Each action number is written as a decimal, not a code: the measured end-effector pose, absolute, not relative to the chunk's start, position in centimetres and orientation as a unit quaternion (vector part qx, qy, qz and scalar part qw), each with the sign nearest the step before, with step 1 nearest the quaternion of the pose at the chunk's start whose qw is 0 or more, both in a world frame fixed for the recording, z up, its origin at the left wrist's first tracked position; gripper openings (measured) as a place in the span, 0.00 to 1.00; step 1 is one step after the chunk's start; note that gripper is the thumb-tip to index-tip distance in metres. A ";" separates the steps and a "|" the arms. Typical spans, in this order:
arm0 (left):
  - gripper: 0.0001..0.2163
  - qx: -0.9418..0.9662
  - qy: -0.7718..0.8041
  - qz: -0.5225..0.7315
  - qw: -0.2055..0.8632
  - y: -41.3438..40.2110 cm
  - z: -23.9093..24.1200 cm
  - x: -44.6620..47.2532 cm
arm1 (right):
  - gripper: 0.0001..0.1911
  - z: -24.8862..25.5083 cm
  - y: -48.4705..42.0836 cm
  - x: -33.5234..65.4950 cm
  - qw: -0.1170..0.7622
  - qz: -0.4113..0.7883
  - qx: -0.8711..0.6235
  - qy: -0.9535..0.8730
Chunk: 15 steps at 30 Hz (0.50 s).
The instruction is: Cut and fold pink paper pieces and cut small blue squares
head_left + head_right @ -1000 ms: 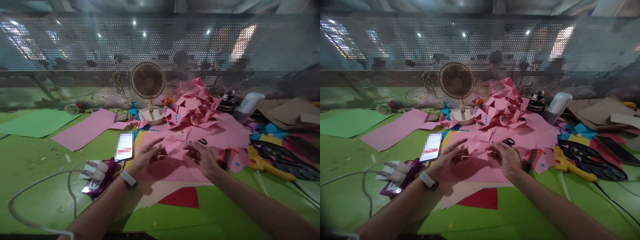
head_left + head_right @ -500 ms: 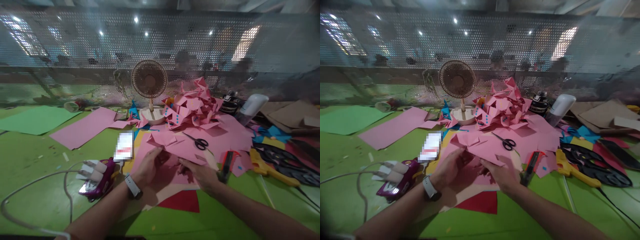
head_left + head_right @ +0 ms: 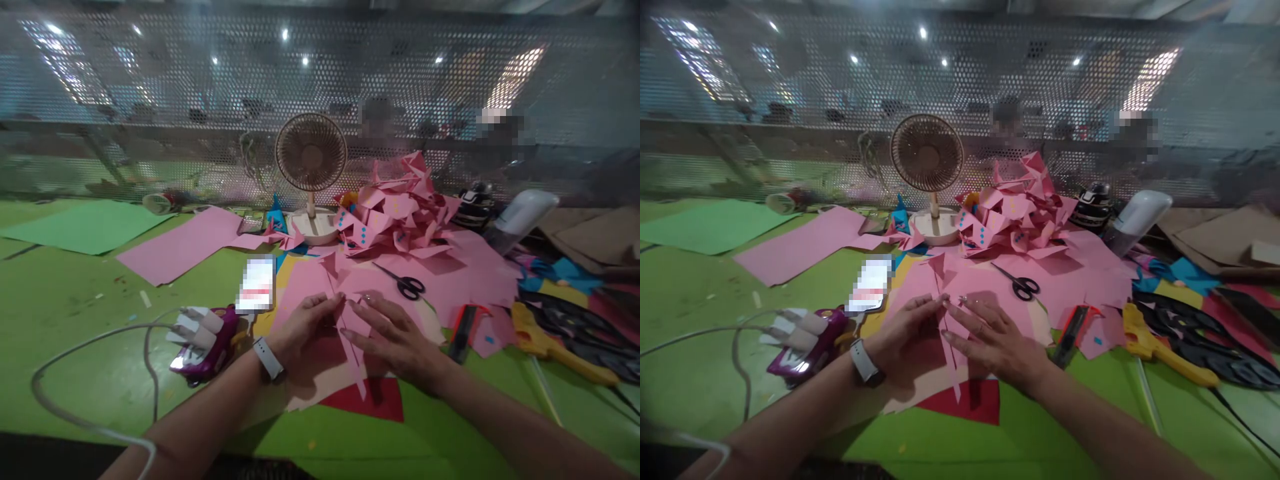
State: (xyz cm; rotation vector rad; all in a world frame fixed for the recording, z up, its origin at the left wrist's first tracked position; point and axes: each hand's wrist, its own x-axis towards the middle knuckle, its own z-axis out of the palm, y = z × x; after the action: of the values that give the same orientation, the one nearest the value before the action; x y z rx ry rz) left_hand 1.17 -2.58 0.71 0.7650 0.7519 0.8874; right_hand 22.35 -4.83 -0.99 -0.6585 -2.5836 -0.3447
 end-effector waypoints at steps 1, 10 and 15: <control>0.11 0.354 0.344 0.404 0.770 -2.6 0.8 1.2 | 0.30 -1.1 -4.8 22.3 0.220 -0.126 -0.242 -0.937; 0.11 0.359 0.339 0.394 0.775 -2.7 0.7 1.1 | 0.29 -0.8 -4.7 22.0 0.221 -0.036 -0.223 -0.949; 0.11 0.355 0.347 0.407 0.767 -3.0 0.5 1.5 | 0.19 -1.1 -4.4 21.6 0.258 0.046 -0.257 -0.930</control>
State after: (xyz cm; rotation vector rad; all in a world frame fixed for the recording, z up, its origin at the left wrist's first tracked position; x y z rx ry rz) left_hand 1.49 -2.95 0.52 0.7700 0.7527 0.8826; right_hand 21.56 -4.41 -1.09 -0.6970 -2.5227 0.1259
